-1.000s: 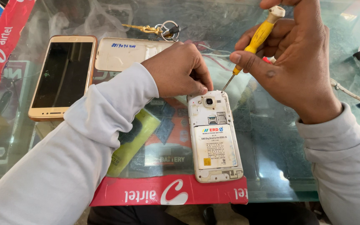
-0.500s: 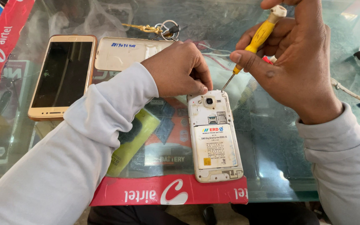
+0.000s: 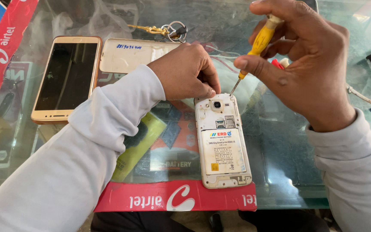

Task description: The person removes the back cover of a gold smartphone, exposing the battery and internal components. They then use a yellow screwdriver to unscrew several screws around the camera module and along the phone's frame.

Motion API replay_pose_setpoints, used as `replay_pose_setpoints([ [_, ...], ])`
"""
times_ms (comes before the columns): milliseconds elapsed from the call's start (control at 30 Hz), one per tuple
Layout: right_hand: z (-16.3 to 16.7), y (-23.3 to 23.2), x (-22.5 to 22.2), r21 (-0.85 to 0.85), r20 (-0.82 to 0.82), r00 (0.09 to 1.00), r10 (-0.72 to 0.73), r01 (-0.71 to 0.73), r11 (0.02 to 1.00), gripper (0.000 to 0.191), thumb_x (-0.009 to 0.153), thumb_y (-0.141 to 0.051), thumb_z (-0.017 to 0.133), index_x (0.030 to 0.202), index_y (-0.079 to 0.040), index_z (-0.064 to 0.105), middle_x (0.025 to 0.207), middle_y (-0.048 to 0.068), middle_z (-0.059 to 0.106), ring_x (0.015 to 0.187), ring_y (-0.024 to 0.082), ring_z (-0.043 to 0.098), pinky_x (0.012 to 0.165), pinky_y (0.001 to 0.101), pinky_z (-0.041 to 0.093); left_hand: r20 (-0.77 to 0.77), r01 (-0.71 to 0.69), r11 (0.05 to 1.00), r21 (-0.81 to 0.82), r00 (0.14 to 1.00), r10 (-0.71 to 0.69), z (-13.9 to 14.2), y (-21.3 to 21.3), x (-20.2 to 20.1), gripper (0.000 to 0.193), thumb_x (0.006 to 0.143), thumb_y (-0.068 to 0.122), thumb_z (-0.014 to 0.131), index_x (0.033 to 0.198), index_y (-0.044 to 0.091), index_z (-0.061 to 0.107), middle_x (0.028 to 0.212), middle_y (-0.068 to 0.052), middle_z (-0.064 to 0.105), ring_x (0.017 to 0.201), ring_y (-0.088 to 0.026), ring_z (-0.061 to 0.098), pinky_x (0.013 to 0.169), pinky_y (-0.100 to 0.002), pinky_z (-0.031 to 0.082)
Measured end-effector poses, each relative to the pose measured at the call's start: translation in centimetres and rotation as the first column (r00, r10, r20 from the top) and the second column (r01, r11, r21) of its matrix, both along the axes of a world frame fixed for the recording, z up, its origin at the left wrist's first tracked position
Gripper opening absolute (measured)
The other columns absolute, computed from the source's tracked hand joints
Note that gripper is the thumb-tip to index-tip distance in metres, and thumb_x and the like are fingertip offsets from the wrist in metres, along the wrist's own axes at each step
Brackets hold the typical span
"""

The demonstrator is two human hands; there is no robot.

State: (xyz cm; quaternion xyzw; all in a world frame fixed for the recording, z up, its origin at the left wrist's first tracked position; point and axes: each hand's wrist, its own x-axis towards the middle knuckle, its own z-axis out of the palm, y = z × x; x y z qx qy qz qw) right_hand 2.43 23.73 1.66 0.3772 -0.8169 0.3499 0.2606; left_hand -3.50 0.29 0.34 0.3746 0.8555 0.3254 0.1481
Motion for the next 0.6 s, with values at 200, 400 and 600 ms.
replay_pose_setpoints([
  [200, 1.2, -0.3, 0.3, -0.137, 0.133, 0.991, 0.009, 0.009, 0.99, 0.045, 0.099, 0.007, 0.08, 0.135, 0.008, 0.052, 0.11, 0.017, 0.068, 0.101, 0.019, 0.071, 0.094, 0.0313, 0.067, 0.09, -0.065, 0.997, -0.028, 0.994, 0.067, 0.2, 0.1, 0.2, 0.018, 0.074, 0.011, 0.074, 0.09, 0.012, 0.083, 0.082, -0.003, 0.081, 0.069, -0.011, 0.077, 0.061, -0.029, 0.063],
  [400, 1.6, -0.2, 0.6, -0.237, 0.294, 0.953, 0.067, 0.005, 0.971, 0.039, 0.097, 0.012, 0.069, 0.132, 0.008, 0.052, 0.114, 0.012, 0.068, 0.107, 0.019, 0.071, 0.1, 0.032, 0.066, 0.018, -0.001, 1.0, 0.009, 1.0, 0.0, -0.2, 0.0, -0.2, 0.017, 0.075, 0.011, 0.076, 0.09, 0.011, 0.083, 0.081, -0.005, 0.081, 0.071, -0.011, 0.077, 0.068, -0.027, 0.061],
  [600, 0.9, -0.7, 0.2, -0.109, 0.182, 0.983, -0.025, 0.046, 0.993, 0.052, 0.089, 0.009, 0.082, 0.132, 0.006, 0.053, 0.107, 0.018, 0.065, 0.099, 0.024, 0.069, 0.089, 0.0361, 0.062, -0.025, 0.016, 1.0, 0.025, 1.0, -0.016, -0.5, -0.1, -0.3, 0.018, 0.075, 0.011, 0.076, 0.091, 0.011, 0.083, 0.082, -0.005, 0.081, 0.071, -0.012, 0.077, 0.07, -0.027, 0.061],
])
